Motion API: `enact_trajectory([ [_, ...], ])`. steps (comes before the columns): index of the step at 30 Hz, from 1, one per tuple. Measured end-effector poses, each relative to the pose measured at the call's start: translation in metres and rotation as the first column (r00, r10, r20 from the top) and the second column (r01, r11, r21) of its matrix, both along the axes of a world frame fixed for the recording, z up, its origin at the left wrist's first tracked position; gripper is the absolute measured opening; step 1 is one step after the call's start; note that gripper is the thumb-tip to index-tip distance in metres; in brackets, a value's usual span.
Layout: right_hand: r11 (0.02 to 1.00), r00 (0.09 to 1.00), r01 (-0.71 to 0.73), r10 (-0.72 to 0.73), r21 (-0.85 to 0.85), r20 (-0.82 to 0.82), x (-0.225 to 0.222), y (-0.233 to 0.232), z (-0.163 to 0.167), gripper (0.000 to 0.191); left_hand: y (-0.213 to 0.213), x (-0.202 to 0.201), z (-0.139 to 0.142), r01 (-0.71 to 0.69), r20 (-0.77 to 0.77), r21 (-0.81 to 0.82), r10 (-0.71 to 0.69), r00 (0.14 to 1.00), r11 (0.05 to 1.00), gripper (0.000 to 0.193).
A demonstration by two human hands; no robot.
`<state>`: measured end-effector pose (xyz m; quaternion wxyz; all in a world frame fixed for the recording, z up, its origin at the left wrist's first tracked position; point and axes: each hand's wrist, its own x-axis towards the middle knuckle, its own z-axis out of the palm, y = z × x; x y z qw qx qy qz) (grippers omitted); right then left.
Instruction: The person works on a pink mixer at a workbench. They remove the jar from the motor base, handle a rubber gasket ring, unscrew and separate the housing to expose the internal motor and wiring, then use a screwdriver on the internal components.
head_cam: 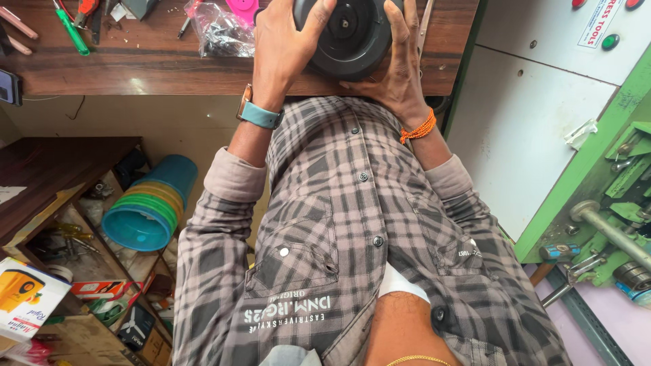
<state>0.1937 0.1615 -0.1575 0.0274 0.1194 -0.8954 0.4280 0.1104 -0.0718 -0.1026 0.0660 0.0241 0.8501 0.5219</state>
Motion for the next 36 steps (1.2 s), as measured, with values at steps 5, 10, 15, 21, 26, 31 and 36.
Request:
enact_trajectory([
  [5, 0.996, 1.0, 0.002, -0.004, -0.093, -0.018, -0.003, -0.002, 0.001, 0.132, 0.004, 0.003, 0.002, -0.018, 0.045, -0.067, 0.021, 0.999, 0.998, 0.044],
  [10, 0.994, 0.997, -0.013, 0.005, -0.107, -0.074, -0.01, -0.002, 0.0, 0.132, 0.009, 0.005, -0.002, -0.038, 0.025, -0.07, 0.04, 0.999, 0.997, 0.047],
  [15, 0.969, 0.989, -0.132, 0.113, -0.209, -0.1, -0.009, 0.009, -0.009, 0.128, 0.002, 0.0, 0.004, 0.029, 0.038, -0.084, -0.026, 0.999, 0.996, 0.063],
  [21, 0.949, 0.988, 0.13, -0.149, -0.286, -0.045, 0.021, 0.015, -0.035, 0.102, -0.025, -0.014, 0.044, 0.167, 0.15, -0.356, -0.121, 0.981, 0.92, 0.116],
  [26, 0.888, 0.943, 0.331, -0.324, -0.319, 0.074, 0.048, 0.034, -0.043, 0.065, -0.026, -0.017, 0.063, 0.397, 0.129, -0.584, -0.402, 0.906, 0.708, 0.13],
  [31, 0.818, 0.871, 0.491, -0.463, -0.299, 0.164, 0.051, 0.071, -0.039, 0.047, 0.011, -0.014, 0.07, 0.384, 0.235, -0.673, -0.31, 0.921, 0.632, 0.139],
  [36, 0.804, 0.83, 0.556, -0.521, -0.212, 0.198, 0.037, 0.103, -0.071, 0.051, 0.03, -0.009, 0.077, 0.36, 0.271, -0.709, -0.237, 0.933, 0.606, 0.146],
])
